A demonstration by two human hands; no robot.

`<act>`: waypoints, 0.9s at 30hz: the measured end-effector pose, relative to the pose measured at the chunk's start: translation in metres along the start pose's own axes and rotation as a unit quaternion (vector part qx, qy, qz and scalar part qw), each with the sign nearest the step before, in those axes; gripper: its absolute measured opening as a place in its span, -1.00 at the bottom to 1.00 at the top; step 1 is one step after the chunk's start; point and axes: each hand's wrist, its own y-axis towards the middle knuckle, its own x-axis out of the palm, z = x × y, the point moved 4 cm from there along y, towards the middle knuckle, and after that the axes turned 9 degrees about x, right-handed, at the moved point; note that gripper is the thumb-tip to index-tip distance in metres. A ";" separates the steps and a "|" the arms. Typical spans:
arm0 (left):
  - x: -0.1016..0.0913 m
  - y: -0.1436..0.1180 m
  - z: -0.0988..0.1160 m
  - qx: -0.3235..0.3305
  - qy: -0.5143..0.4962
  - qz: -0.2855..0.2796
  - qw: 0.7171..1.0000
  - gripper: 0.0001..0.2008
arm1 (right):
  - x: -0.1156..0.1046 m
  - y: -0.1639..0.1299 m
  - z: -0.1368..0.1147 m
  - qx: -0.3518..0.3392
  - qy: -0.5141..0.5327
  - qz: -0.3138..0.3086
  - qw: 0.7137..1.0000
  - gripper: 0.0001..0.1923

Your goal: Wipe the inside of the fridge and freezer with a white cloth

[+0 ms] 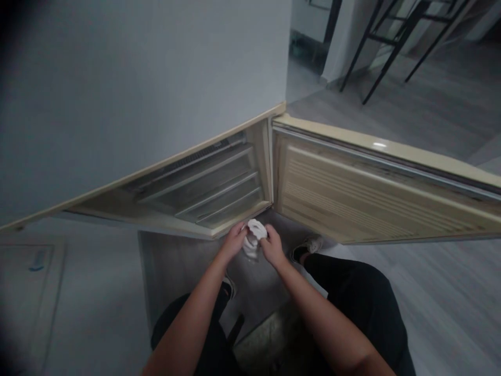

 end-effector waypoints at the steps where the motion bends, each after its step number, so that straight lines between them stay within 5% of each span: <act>1: 0.009 0.005 0.007 0.003 -0.007 0.004 1.000 -0.89 | -0.015 0.003 -0.009 -0.037 -0.017 -0.008 0.999 -0.79; 4: 0.037 0.013 0.032 0.027 -0.049 -0.003 0.998 -0.84 | -0.059 0.003 -0.031 -0.106 -0.052 -0.012 0.993 -0.86; 7: 0.062 0.007 0.064 0.066 -0.072 0.007 0.995 -0.67 | -0.102 -0.008 -0.041 -0.068 -0.071 0.031 0.995 -0.83; 10: 0.081 -0.003 0.093 0.077 -0.048 0.062 0.994 -0.75 | -0.130 -0.025 -0.050 -0.020 -0.094 0.042 0.994 -0.89; 15: 0.133 -0.013 0.111 -0.018 -0.132 -0.132 0.982 -0.55 | -0.151 -0.058 -0.068 -0.018 -0.119 -0.029 0.992 -0.70; 17: 0.142 -0.016 0.113 -0.015 -0.111 -0.170 0.979 -0.55 | -0.161 -0.073 -0.071 -0.003 -0.089 -0.035 0.995 -0.63; 24: 0.163 -0.048 0.124 -0.018 -0.148 -0.292 0.945 -0.51 | -0.191 -0.134 -0.063 0.038 0.006 0.036 0.999 -0.57; 27: 0.172 -0.061 0.127 0.027 -0.071 -0.271 0.959 -0.71 | -0.210 -0.154 -0.049 0.046 -0.024 0.128 0.990 -0.66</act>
